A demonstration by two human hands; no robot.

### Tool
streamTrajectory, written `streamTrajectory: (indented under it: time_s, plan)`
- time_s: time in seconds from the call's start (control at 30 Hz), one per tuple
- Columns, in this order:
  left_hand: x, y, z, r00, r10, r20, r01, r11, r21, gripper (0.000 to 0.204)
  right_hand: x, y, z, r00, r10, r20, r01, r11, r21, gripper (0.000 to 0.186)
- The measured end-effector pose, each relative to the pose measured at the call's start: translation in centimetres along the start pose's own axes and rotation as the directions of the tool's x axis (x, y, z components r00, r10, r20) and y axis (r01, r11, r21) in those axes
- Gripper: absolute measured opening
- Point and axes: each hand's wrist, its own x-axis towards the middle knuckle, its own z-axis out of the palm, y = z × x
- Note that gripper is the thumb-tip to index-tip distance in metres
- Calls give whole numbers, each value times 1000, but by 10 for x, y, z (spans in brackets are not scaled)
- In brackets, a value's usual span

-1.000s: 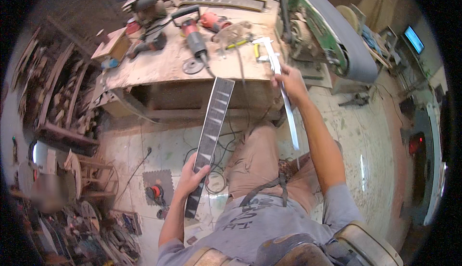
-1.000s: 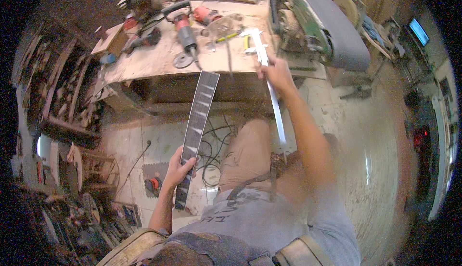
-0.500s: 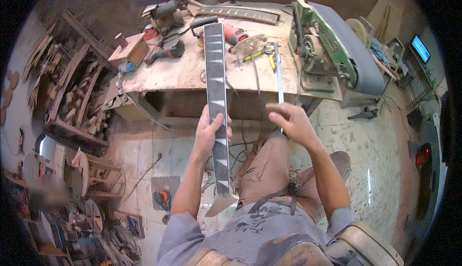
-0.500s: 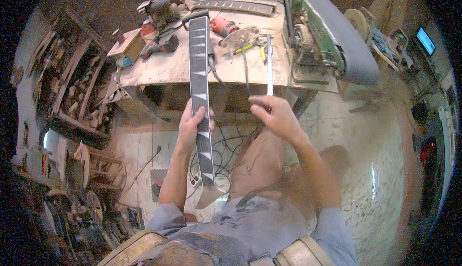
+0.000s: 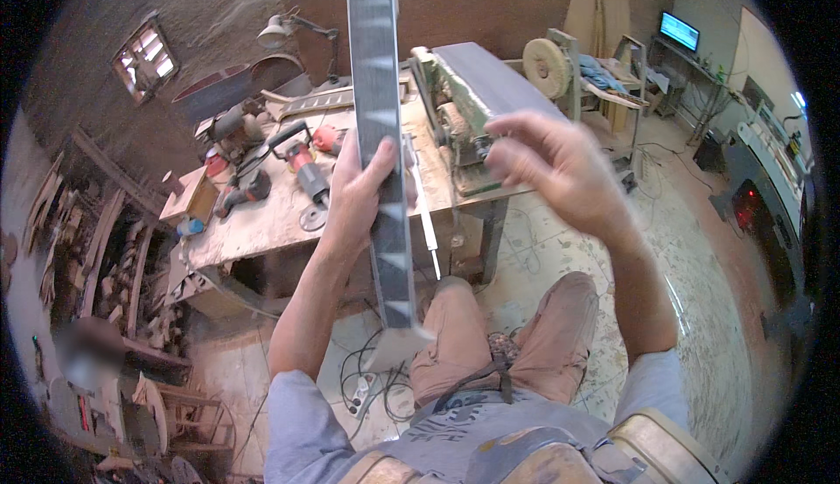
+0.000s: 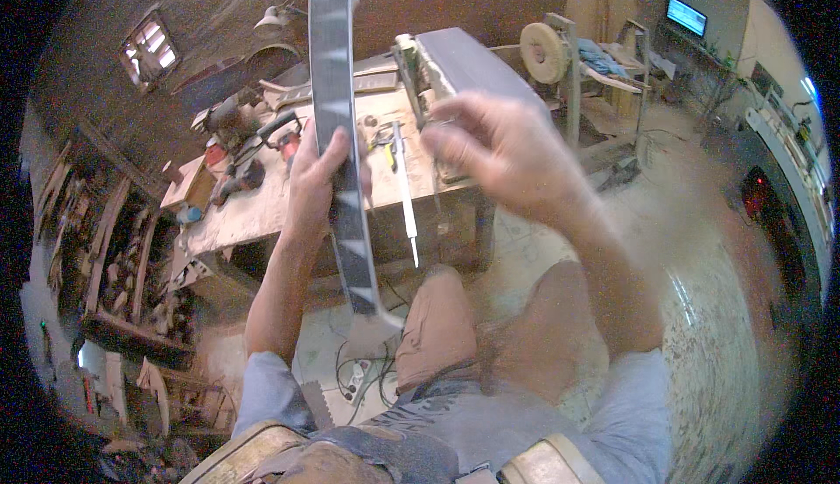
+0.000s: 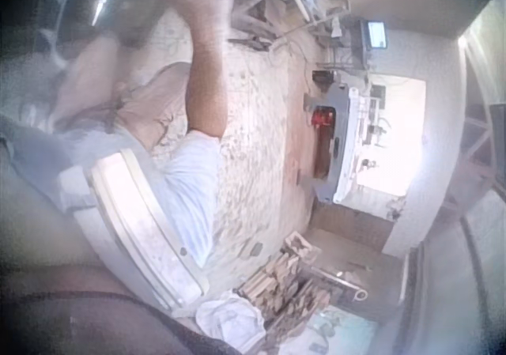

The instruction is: The person measures the neck of a guitar using a caliper and then sands the sides of the guitar neck on a belt sander.

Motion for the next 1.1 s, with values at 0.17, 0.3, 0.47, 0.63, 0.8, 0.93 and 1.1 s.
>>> streamTrajectory:
  time_s: [0.17, 0.3, 0.47, 0.63, 0.8, 0.93, 1.1]
  plan:
    - [62, 18, 98, 992, 125, 24, -101, 885, -455, 24, -56, 12, 12, 998, 50, 32, -50, 999, 1, 75]
    - [80, 11, 163, 986, 154, 66, -79, 774, -629, 32, -84, 16, -44, 981, 154, -121, -184, 937, -298, 64]
    - [109, -13, 142, 908, 111, 403, -70, 991, -116, 41, -123, -12, -114, 906, 230, -356, -404, 721, -563, 53]
    - [201, -44, 54, 874, 479, -84, -450, 863, 231, 36, -149, -22, -158, 902, 194, -385, -426, 537, -728, 56]
    - [253, -79, 37, 878, 382, 289, -464, 829, 312, 53, -141, -13, -170, 909, 283, -308, -412, 481, -774, 56]
    - [269, -94, 39, 907, 192, 374, -322, 888, 327, 44, -128, 0, -174, 872, 378, -310, -467, 456, -757, 56]
    - [279, -105, 44, 911, 211, 354, -348, 854, 387, 38, -115, 1, -173, 854, 407, -325, -488, 407, -772, 57]
